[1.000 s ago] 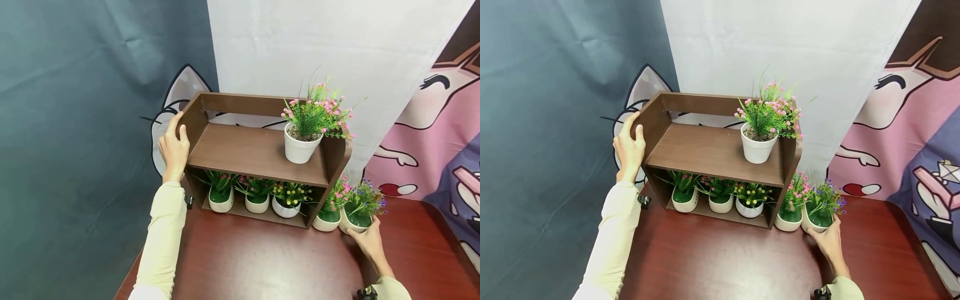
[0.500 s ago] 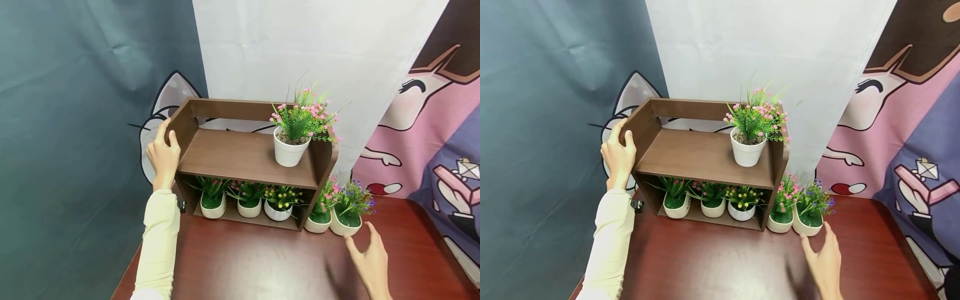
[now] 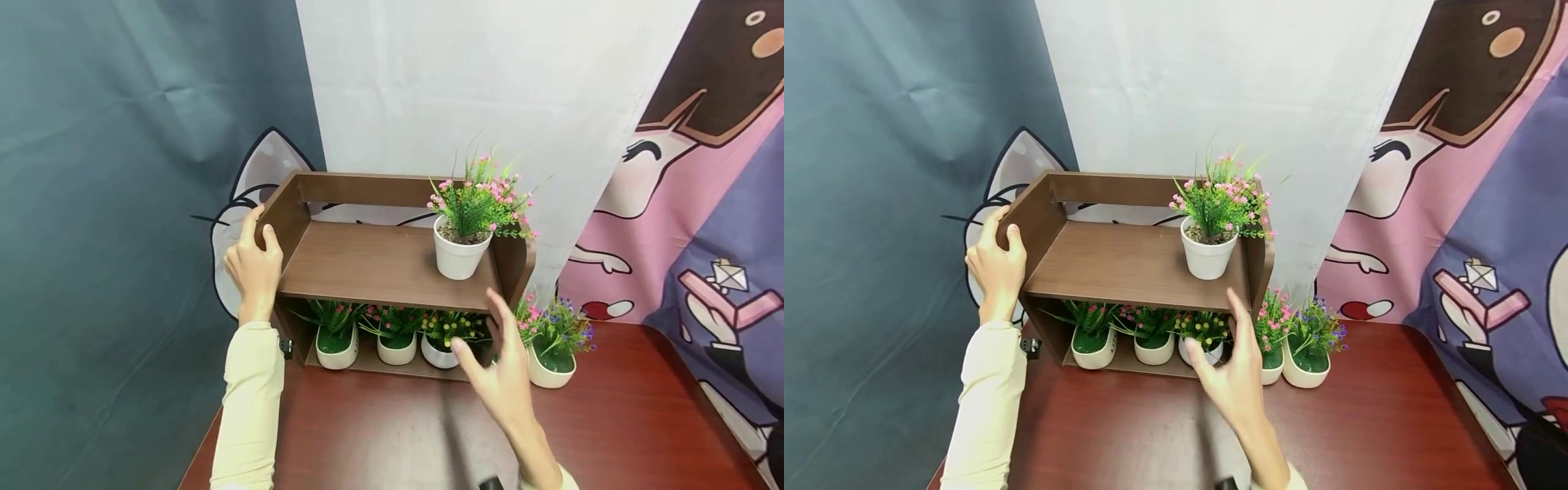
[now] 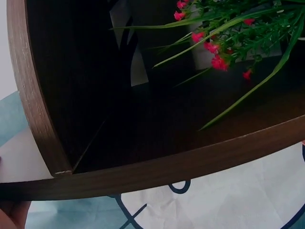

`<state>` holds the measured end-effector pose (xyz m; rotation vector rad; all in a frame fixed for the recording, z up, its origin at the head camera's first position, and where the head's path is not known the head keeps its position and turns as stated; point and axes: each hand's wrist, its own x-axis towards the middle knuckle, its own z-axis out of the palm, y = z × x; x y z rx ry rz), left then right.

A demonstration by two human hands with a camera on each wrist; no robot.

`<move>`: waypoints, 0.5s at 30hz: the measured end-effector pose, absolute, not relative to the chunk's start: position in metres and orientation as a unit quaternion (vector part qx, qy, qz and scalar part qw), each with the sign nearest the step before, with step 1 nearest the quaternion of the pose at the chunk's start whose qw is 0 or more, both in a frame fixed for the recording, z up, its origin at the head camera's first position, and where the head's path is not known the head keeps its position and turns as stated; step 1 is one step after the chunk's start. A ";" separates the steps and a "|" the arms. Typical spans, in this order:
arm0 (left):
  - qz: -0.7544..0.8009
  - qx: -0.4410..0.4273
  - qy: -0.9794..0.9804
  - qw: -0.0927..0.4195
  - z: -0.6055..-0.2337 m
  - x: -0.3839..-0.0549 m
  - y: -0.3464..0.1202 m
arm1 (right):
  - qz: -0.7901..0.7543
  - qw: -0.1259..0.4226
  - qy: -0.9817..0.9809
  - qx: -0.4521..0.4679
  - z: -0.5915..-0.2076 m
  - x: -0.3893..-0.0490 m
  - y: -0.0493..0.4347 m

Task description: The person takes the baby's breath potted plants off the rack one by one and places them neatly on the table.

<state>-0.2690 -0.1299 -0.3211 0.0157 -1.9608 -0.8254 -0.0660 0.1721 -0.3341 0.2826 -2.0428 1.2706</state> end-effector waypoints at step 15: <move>-0.348 -0.008 -0.807 0.478 -0.321 -0.267 -0.131 | 0.418 0.387 -0.816 -0.101 -0.328 -0.198 0.181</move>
